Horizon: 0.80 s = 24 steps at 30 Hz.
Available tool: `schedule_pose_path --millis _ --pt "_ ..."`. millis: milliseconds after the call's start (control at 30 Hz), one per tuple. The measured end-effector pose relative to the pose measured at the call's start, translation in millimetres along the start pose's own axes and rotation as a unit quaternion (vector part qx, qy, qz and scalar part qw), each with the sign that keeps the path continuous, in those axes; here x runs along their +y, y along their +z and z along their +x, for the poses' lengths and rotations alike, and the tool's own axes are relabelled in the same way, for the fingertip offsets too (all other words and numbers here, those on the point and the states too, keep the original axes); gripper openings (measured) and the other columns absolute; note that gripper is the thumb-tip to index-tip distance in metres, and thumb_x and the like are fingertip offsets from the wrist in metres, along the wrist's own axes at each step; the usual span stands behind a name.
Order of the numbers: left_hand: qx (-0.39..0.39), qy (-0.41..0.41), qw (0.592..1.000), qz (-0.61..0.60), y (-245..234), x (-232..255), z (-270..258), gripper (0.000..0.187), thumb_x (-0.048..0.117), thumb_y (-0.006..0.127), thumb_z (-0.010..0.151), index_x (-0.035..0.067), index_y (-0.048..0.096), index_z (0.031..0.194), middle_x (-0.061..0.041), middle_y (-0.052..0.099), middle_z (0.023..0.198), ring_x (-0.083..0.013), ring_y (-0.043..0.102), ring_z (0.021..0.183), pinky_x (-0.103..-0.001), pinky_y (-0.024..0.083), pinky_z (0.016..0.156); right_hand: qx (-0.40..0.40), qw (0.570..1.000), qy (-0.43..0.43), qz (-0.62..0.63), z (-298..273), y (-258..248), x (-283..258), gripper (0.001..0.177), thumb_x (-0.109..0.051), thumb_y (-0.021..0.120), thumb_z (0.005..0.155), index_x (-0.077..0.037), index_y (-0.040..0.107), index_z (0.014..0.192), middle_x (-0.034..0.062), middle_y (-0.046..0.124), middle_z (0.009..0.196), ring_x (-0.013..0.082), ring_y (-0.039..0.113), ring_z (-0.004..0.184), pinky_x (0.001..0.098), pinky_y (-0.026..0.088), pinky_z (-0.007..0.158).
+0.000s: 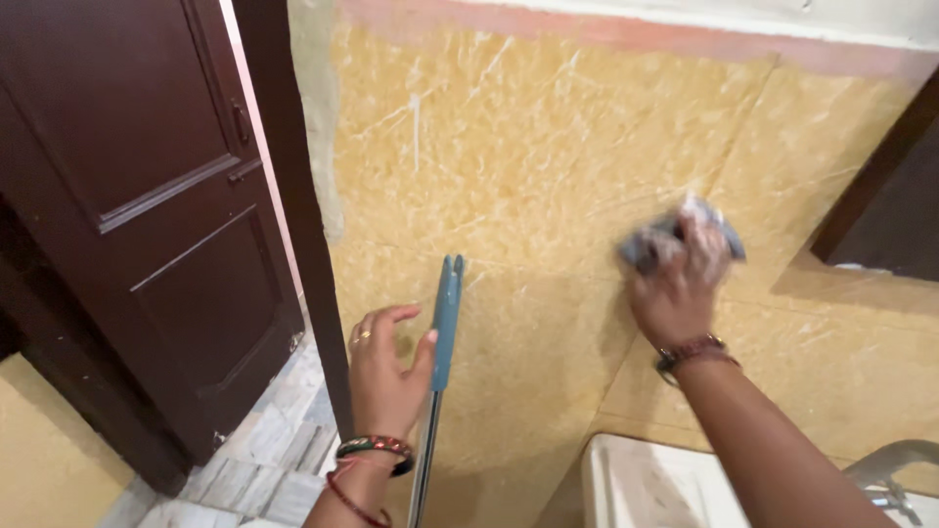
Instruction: The person cleans a bathroom sink and the surrounding wall tiles. They use a sponge and a cleaning solution from a bowl to scrub the sink basin, faucet, and wall tiles. The person also moves a bottle of liquid soap into a wall cabinet and places a brush on a shelf.
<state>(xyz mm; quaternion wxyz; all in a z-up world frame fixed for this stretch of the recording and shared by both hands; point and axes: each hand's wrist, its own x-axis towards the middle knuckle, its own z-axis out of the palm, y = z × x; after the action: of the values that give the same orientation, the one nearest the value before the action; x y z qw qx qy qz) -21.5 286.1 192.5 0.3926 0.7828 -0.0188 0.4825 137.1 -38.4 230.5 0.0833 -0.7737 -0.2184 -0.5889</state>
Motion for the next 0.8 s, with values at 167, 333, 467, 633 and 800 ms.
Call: schedule_pose_path --millis 167,333,467,633,800 --pt "-0.029 0.058 0.996 -0.069 27.5 53.6 18.6 0.025 0.010 0.066 0.090 0.007 0.064 0.115 -0.014 0.067 0.119 -0.0356 0.058 0.121 -0.045 0.043 0.107 -0.176 0.977 -0.113 0.033 12.3 43.3 -62.8 0.046 -0.030 0.067 0.083 -0.009 0.063 0.124 0.0227 0.046 0.148 0.0447 0.037 0.142 0.0616 0.022 0.119" --pt "-0.119 0.059 0.987 -0.085 31.1 81.7 17.7 0.030 0.011 0.066 0.089 0.006 0.062 0.119 -0.014 0.065 0.130 -0.0340 0.054 0.131 -0.044 0.040 0.111 -0.243 0.935 -0.250 0.071 -43.9 8.3 -28.7 0.047 -0.027 0.061 0.097 -0.016 0.059 0.142 0.0088 0.047 0.164 0.0292 0.037 0.157 0.0527 0.022 0.132" --pt "-0.109 0.036 0.991 -0.073 38.2 96.8 16.5 0.037 0.012 0.065 0.091 0.005 0.059 0.126 -0.013 0.064 0.135 -0.0334 0.051 0.134 -0.043 0.038 0.113 -0.075 0.996 -0.044 -0.001 27.4 -37.8 8.9 0.070 -0.039 0.065 0.090 -0.009 0.046 0.151 0.0334 0.026 0.160 0.0464 0.016 0.151 0.0636 0.008 0.119" --pt "0.023 0.018 0.995 -0.094 88.3 128.5 9.9 0.051 0.018 0.065 0.094 0.001 0.049 0.139 -0.017 0.056 0.144 -0.0336 0.048 0.138 -0.045 0.033 0.116 -0.172 0.977 -0.052 0.111 95.7 -14.1 -34.4 0.068 -0.036 0.065 0.087 -0.020 0.045 0.151 0.0175 0.031 0.165 0.0354 0.018 0.155 0.0542 0.009 0.124" --pt "0.042 -0.023 0.996 -0.078 102.8 141.9 -2.4 0.053 0.023 0.063 0.097 -0.002 0.047 0.140 -0.021 0.051 0.148 -0.0356 0.044 0.141 -0.046 0.031 0.116 -0.255 0.878 -0.404 0.004 1.8 -11.0 -32.0 0.056 -0.031 0.060 0.089 -0.009 0.053 0.141 0.0059 0.034 0.167 0.0292 0.021 0.157 0.0529 0.013 0.128"
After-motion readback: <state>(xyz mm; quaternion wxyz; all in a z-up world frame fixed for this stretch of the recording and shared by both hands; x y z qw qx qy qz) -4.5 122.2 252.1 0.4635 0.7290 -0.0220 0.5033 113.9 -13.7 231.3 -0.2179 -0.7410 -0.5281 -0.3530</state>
